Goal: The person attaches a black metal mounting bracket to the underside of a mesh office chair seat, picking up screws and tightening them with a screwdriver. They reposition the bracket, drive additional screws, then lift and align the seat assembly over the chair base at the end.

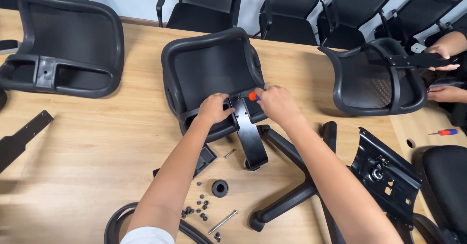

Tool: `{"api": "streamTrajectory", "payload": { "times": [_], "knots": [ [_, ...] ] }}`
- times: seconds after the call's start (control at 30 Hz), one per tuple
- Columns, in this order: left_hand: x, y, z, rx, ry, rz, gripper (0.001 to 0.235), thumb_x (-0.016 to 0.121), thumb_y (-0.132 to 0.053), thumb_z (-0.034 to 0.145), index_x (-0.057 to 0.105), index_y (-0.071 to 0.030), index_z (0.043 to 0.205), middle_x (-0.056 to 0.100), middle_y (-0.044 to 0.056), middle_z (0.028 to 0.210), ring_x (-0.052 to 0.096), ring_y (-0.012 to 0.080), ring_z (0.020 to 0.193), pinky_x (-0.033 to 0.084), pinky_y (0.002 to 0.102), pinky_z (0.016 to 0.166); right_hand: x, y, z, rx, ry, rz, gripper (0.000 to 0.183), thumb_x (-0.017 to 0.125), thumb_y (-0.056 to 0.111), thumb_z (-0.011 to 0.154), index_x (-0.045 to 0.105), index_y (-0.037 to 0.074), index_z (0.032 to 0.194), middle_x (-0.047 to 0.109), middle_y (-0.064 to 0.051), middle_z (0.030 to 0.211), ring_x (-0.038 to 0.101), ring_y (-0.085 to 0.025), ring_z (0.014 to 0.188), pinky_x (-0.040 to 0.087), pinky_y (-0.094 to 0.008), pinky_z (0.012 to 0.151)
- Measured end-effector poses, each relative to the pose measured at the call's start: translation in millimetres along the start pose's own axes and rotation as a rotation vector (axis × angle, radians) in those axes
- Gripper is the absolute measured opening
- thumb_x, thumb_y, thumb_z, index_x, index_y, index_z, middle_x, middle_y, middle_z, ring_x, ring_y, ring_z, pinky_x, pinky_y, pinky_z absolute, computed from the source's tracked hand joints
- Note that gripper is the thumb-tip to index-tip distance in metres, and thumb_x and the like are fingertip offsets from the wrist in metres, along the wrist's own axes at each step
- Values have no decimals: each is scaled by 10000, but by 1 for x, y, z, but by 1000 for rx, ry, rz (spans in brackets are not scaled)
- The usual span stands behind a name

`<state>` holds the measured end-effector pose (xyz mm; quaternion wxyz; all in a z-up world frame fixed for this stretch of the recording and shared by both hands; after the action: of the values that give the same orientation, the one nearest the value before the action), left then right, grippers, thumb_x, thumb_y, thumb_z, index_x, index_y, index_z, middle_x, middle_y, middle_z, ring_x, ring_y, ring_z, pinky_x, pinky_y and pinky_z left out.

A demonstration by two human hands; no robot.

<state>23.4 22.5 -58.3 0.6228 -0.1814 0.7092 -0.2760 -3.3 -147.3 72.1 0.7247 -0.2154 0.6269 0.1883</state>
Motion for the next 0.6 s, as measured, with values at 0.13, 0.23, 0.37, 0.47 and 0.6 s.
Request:
{"api": "streamTrajectory", "payload": {
  "times": [0.13,0.23,0.37,0.47,0.6],
  "knots": [
    [-1,-3,1,-13,19,11,674,848,-357,778,633,-61,1344,604,125,1425,593,292,1287,476,405,1085,25,-5,14,-22,60,-128,238,766,263,885,742,84,1040,722,-168,886,725,-329,807,585,-423,735],
    [3,-1,3,28,11,29,695,858,-336,768,626,-50,1357,602,138,1422,582,294,1303,457,396,1109,27,-6,22,-49,52,-76,205,766,271,859,766,92,959,728,-157,819,726,-344,798,587,-437,758],
    [2,-1,1,31,26,31,711,855,-289,764,601,-44,1381,588,145,1436,567,301,1317,444,391,1121,24,-8,28,29,28,-11,210,790,267,819,780,74,900,718,-173,793,717,-356,809,579,-451,786],
    [10,5,3,115,-9,38,724,861,-249,750,583,-5,1373,572,173,1429,554,318,1311,436,391,1113,26,-11,27,62,17,-1,244,800,263,776,781,77,933,720,-178,791,717,-363,797,577,-464,768],
    [5,3,-17,286,-241,-56,554,825,-150,734,667,-15,1247,632,180,1307,595,364,1175,478,412,1015,10,-4,5,118,-60,-9,211,767,239,827,793,123,1002,726,-175,845,717,-371,778,577,-474,725]
  ]
}}
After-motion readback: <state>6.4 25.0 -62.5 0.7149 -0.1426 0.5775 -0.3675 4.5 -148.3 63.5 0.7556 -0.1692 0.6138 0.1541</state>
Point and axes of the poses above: each hand's wrist, its own z-axis towards the middle knuckle, its own x-axis out of the palm, y = z × x, the point moved 6 cm from there along z, towards the middle knuckle
